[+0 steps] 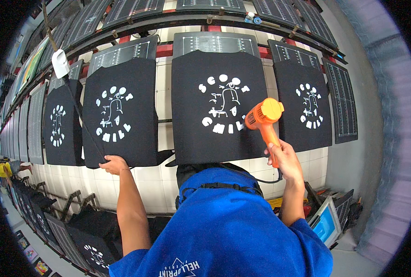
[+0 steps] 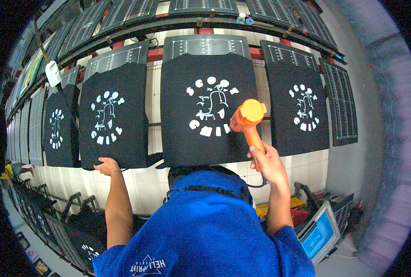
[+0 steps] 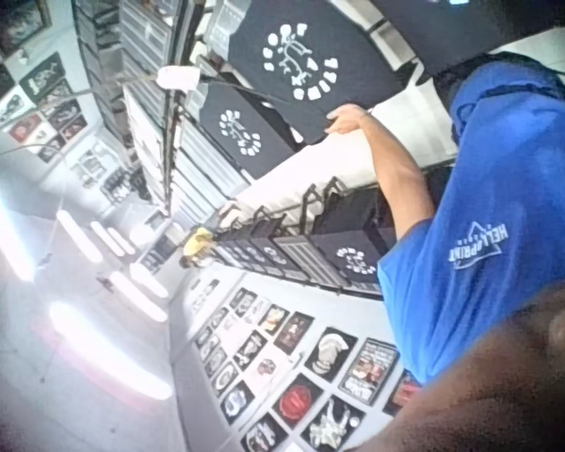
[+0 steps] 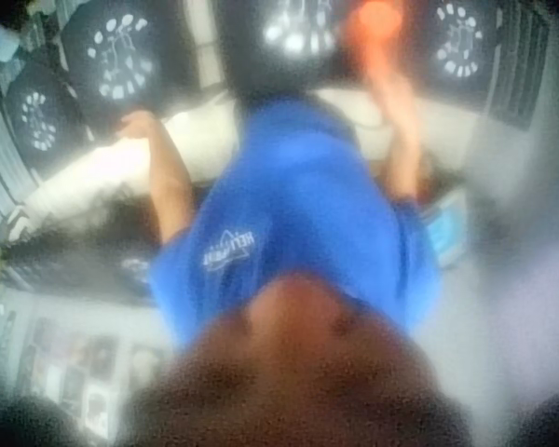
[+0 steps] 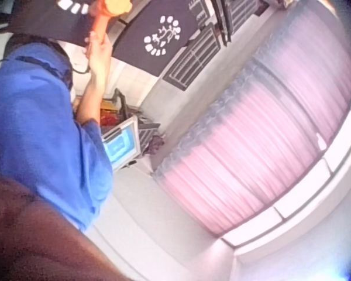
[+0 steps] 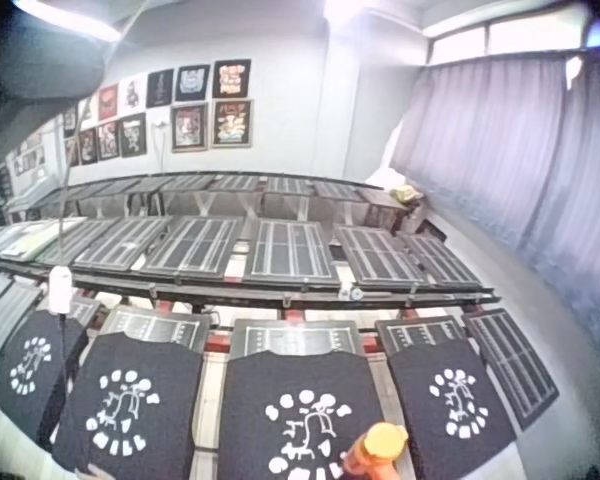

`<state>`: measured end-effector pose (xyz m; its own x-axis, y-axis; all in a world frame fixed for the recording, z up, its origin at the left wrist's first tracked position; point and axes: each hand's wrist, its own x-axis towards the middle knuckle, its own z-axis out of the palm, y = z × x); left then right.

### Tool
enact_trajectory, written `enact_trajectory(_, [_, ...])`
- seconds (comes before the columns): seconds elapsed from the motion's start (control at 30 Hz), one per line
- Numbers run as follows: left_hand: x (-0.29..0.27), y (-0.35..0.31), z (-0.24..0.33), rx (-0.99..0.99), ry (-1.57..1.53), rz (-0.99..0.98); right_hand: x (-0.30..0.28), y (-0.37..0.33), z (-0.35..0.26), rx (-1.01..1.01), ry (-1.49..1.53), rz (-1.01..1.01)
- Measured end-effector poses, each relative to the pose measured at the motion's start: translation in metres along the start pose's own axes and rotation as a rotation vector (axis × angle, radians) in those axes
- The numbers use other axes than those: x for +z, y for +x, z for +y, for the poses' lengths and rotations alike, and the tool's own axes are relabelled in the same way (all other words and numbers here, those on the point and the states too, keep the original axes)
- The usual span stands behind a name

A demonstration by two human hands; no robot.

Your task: The person uses a heat gun to dry white ink on black t-shirts mounted on platens while moving along a production line.

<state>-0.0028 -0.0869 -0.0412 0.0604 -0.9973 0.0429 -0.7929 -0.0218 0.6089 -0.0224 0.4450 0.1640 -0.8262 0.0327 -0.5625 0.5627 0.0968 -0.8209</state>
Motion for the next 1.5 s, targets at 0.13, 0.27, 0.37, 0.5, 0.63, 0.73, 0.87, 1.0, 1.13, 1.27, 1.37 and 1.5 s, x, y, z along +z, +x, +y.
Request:
enact_trajectory(0.13, [0.002, 0.003, -0.004, -0.01, 0.001, 0.002, 0.002, -0.002, -0.002, -0.006, -0.003, 0.012])
enact_trajectory(0.27, [-0.002, 0.0, 0.0, -0.034, -0.011, -0.003, -0.004, -0.002, 0.0, 0.006, 0.013, -0.009])
enact_trajectory(0.37, [-0.008, -0.006, 0.007, -0.027, -0.012, -0.032, -0.006, 0.002, 0.001, -0.017, 0.023, 0.026])
enact_trajectory(0.5, [-0.005, -0.004, 0.005, -0.023, -0.012, -0.033, 0.006, 0.009, 0.001, -0.06, -0.011, 0.112])
enact_trajectory(0.63, [0.001, 0.004, -0.006, -0.01, -0.016, -0.022, -0.002, 0.01, -0.002, -0.017, 0.051, 0.072])
enact_trajectory(0.73, [0.001, 0.001, -0.003, -0.007, -0.021, -0.02, 0.006, 0.011, 0.004, -0.053, 0.003, 0.117])
enact_trajectory(0.87, [-0.008, -0.007, 0.008, -0.045, -0.007, -0.036, -0.002, 0.01, 0.003, -0.004, 0.062, 0.081])
enact_trajectory(1.0, [-0.001, 0.001, -0.002, -0.017, -0.005, 0.0, -0.003, 0.009, 0.003, -0.023, 0.035, 0.038])
enact_trajectory(1.13, [-0.003, -0.005, 0.005, -0.015, -0.013, -0.008, 0.004, 0.009, 0.003, -0.055, 0.011, 0.095])
enact_trajectory(1.27, [0.002, 0.003, -0.006, -0.017, -0.016, -0.019, -0.002, 0.014, -0.006, -0.017, 0.065, 0.061])
enact_trajectory(1.37, [0.003, 0.004, -0.007, -0.003, -0.014, -0.017, 0.008, 0.014, -0.008, -0.064, -0.029, 0.11])
enact_trajectory(1.5, [0.001, 0.001, -0.003, -0.017, -0.038, -0.028, -0.002, 0.021, -0.007, -0.031, 0.056, 0.035])
